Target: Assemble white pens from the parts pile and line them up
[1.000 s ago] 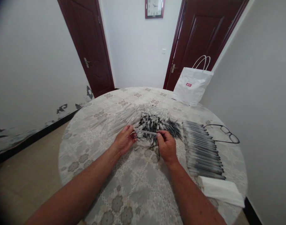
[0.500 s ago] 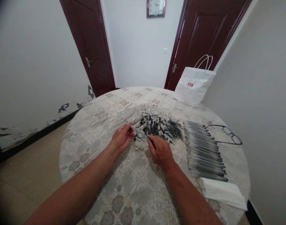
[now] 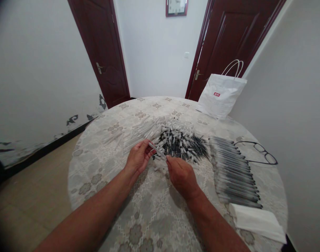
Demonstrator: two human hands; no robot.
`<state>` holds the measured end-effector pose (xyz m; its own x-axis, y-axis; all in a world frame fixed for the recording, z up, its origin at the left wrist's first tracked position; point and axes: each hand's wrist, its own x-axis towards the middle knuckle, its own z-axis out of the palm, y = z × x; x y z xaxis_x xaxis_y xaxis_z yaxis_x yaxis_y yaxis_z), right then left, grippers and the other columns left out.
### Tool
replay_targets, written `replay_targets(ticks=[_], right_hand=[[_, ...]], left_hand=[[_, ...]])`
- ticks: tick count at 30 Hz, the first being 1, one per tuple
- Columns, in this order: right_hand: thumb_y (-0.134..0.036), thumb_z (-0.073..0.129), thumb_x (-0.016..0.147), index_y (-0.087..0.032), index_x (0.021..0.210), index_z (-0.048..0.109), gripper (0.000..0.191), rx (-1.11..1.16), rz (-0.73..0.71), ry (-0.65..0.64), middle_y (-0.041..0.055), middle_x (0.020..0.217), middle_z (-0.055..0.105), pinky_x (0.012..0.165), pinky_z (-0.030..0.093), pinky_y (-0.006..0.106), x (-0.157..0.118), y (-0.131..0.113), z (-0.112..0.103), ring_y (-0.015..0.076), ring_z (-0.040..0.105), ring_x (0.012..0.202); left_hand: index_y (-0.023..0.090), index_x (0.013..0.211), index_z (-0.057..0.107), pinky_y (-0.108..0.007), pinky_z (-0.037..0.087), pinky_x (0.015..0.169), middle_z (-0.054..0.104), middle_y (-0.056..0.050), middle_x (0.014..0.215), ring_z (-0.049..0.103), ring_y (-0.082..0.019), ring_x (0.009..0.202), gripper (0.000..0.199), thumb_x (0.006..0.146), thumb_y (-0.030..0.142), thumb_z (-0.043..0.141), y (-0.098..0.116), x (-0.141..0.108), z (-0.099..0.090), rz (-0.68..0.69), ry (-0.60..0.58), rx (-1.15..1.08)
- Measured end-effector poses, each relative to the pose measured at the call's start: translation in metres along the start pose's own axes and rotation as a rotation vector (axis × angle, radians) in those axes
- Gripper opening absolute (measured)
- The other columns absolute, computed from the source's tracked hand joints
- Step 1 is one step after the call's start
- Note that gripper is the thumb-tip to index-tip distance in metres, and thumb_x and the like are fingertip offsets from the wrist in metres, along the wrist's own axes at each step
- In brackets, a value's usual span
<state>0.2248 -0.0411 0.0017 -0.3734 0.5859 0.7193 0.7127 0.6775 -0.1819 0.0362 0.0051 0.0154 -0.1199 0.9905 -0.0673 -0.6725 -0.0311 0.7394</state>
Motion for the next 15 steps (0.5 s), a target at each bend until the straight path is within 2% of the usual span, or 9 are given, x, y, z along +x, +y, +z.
replay_targets(ticks=[5,9,12,15], right_hand=[[-0.024,0.054,0.097,-0.017,0.112,0.069,0.023,0.116,0.17,-0.028,0.0087,0.1,0.076,0.082,0.057,0.03,0.002,-0.005,-0.004,0.0194,0.072,0.087],[-0.034,0.055,0.096,-0.022,0.11,0.071,0.024,0.313,0.421,-0.131,0.0031,0.083,0.075,0.066,0.056,0.026,0.003,-0.006,-0.011,0.0162,0.07,0.066],[-0.04,0.055,0.095,-0.021,0.107,0.07,0.027,0.514,0.595,-0.196,0.0018,0.074,0.072,0.054,0.052,0.024,0.004,-0.005,-0.012,0.0149,0.065,0.055],[-0.041,0.052,0.097,-0.019,0.105,0.067,0.028,0.592,0.641,-0.214,0.0017,0.073,0.07,0.051,0.05,0.024,0.006,-0.004,-0.011,0.0147,0.063,0.054]], left_hand=[[0.012,0.084,0.066,-0.028,0.059,0.064,0.067,-0.006,0.08,0.064,-0.014,0.071,0.036,0.071,0.041,0.082,0.001,-0.001,0.001,0.009,-0.017,0.036],[0.012,0.084,0.068,-0.029,0.06,0.064,0.066,-0.005,0.081,0.063,-0.014,0.071,0.035,0.071,0.041,0.082,0.003,-0.002,0.002,-0.002,-0.037,0.074],[0.012,0.084,0.068,-0.029,0.06,0.063,0.065,-0.005,0.081,0.063,-0.014,0.071,0.035,0.071,0.042,0.082,0.005,-0.003,0.003,0.001,-0.034,0.08],[0.013,0.087,0.067,-0.029,0.06,0.064,0.066,-0.005,0.083,0.064,-0.014,0.073,0.035,0.073,0.043,0.081,0.006,-0.005,0.004,0.015,-0.039,0.097]])
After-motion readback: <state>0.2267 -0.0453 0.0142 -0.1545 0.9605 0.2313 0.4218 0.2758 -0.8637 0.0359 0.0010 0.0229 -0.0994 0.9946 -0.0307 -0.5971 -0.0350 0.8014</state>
